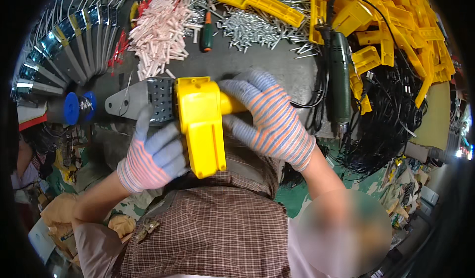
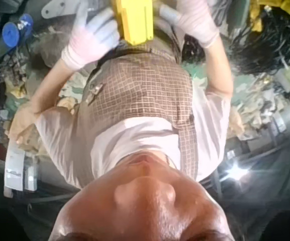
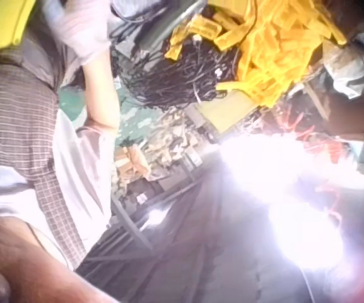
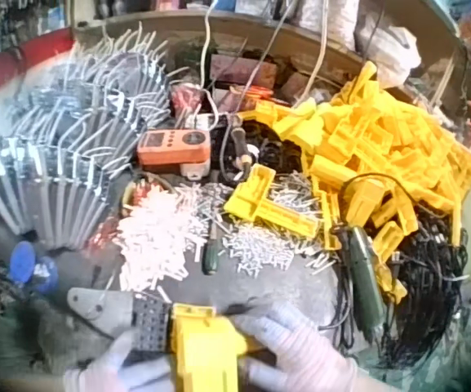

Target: The person assembles the internal components of a yellow plastic housing by installing a wiring harness and a heating element, securing them with screws using an electric screwdriver, and connecting the wiring with a soldering iron and pliers.

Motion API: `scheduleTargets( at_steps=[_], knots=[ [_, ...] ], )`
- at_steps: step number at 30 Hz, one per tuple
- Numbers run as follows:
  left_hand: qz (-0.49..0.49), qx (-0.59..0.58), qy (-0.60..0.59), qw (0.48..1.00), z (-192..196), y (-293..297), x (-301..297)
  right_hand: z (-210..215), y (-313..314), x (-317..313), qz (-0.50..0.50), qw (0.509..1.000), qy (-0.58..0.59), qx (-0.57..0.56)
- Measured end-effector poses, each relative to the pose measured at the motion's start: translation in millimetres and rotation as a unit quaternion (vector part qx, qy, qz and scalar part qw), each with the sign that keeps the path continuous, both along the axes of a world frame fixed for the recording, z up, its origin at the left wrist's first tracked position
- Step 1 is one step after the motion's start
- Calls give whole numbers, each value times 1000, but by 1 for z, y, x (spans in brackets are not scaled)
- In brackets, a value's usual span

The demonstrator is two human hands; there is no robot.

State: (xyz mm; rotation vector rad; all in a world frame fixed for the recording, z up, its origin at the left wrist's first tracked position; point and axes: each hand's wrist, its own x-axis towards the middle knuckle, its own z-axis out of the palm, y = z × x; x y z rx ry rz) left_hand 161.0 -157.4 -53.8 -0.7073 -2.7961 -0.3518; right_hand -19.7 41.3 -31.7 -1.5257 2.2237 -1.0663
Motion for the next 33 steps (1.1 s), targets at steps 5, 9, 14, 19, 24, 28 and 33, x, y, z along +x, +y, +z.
scheduleTargets(
  at_steps=[5, 9, 14, 19, 24, 28, 33],
  knots=[
    [96, 97, 88, 987, 1, -1, -3, -4, -12, 10, -67, 992, 46, 92],
    [80, 1, 97, 992, -19, -2, -35, -5, -12, 2, -65, 978, 165, 114],
    [85, 13, 45, 995, -18, 8, -53, -16, -31, -12, -85, 931, 281, 218],
    [66, -1, 53, 996, -18, 19, -57, -24, -25, -25, -34, 933, 314, 172],
    [60, 59, 85, 993, -18, 30, -55, -12, -22, -20, -14, 935, 296, 194],
    [30, 80, 136, 987, -26, 39, -53, -6, -14, -17, 0, 936, 268, 228],
    [23, 92, 142, 985, -30, 40, -56, 43, -28, -37, -16, 974, 125, 189]
  ],
)
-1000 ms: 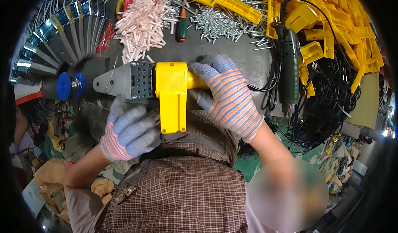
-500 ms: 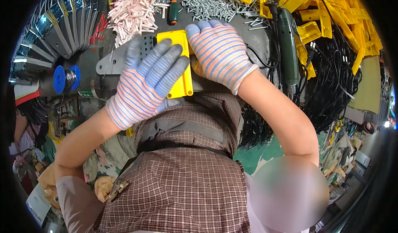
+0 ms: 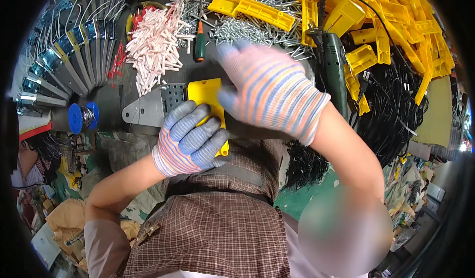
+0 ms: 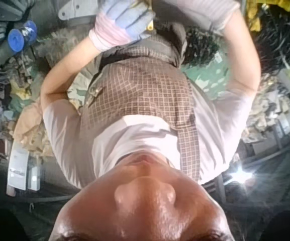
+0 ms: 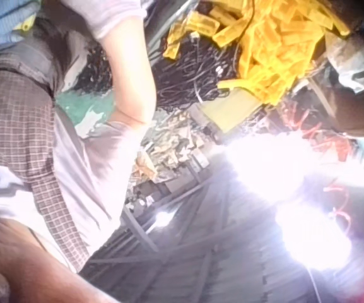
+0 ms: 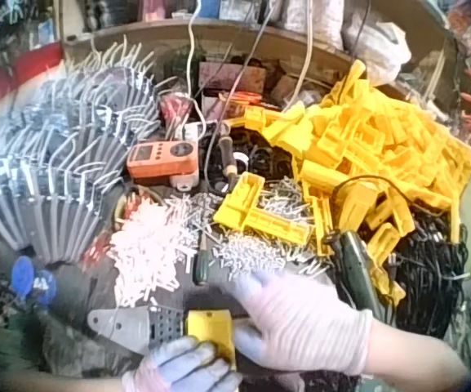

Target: The person assembles the internal components of a yellow plastic housing by installing a wiring harness and a heating element, securing them with screws using an electric screwdriver, and connecting the wiring with a soldering iron and pliers.

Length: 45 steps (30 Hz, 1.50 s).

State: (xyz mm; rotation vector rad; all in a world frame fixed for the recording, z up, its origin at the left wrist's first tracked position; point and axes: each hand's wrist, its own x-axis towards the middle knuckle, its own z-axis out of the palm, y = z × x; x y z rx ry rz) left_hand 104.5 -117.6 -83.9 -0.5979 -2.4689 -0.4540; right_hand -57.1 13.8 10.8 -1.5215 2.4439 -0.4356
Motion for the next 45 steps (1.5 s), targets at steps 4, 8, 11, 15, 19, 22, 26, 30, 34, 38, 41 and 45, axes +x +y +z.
scheduleTargets(
  at_steps=[4, 8, 11, 15, 19, 22, 26, 30, 34, 38, 41, 45],
  knots=[
    [-1, 11, 49, 999, -6, 1, -1, -36, -47, 12, 10, 963, 107, -249],
    [6, 3, -7, 1000, 2, 1, 1, -47, -37, -2, 49, 970, 84, -223],
    [-28, 24, -104, 994, 29, -13, 6, -36, -9, -39, 79, 985, 44, -149],
    [-22, 120, -167, 978, 54, -35, -29, -43, 11, -65, 130, 985, 107, -22],
    [59, 54, -36, 996, 36, -55, -94, -43, 9, -69, 138, 972, 173, 78],
    [132, -82, -163, 974, 33, -50, -120, -43, 7, -67, 141, 975, 165, 46],
    [182, -210, -188, 942, 45, -37, -131, -45, 8, -66, 116, 980, 158, 46],
    [181, -246, -206, 930, 39, -40, -136, -48, 7, -60, 78, 977, 180, 82],
    [159, -152, -225, 949, 36, -55, -134, -41, 15, -55, -1, 998, 68, -9],
    [140, -42, -160, 976, 32, -75, -121, -43, 5, -55, 71, 991, 96, -52],
    [131, -7, -150, 980, 26, -72, -116, -38, -8, -52, 183, 959, 218, 16],
    [155, -114, -170, 966, 35, -65, -122, -37, -18, -39, 205, 932, 284, 96]
  ],
)
